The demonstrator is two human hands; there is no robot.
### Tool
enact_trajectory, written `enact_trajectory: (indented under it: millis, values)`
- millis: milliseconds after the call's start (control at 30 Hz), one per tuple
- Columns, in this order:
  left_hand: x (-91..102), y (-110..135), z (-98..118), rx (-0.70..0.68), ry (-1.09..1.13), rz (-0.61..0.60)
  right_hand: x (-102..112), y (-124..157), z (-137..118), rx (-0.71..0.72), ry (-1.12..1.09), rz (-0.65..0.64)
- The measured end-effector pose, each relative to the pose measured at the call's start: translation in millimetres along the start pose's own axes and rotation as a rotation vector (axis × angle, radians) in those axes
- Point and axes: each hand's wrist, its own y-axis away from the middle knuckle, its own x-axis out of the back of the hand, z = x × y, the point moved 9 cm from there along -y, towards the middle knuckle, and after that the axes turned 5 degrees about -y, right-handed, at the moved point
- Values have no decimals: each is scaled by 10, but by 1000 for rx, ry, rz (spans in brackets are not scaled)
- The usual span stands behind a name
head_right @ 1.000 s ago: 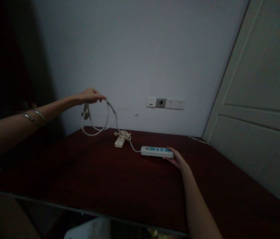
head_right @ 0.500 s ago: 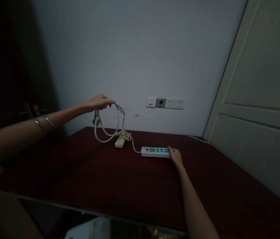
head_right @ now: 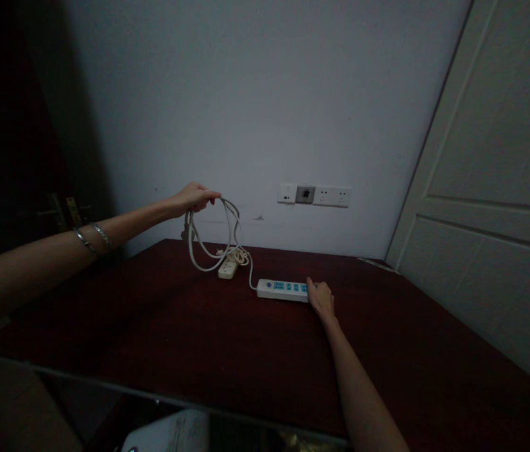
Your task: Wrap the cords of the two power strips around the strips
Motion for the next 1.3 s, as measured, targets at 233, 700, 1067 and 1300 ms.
enact_trajectory:
  millis: [233, 700, 1067, 1300]
  values:
    - [-238, -22, -97, 100, 286, -69, -96, 34, -109, 65, 44, -34]
    - [-1104, 187, -293, 353, 900, -380, 598, 671, -1201, 385, -268, 252]
    - [-1440, 684, -186, 490, 1127, -227, 389, 1569, -2731, 791, -146, -78]
    - [-1312, 840, -215, 467, 1143, -215, 160, 1422, -2831, 736, -338, -412]
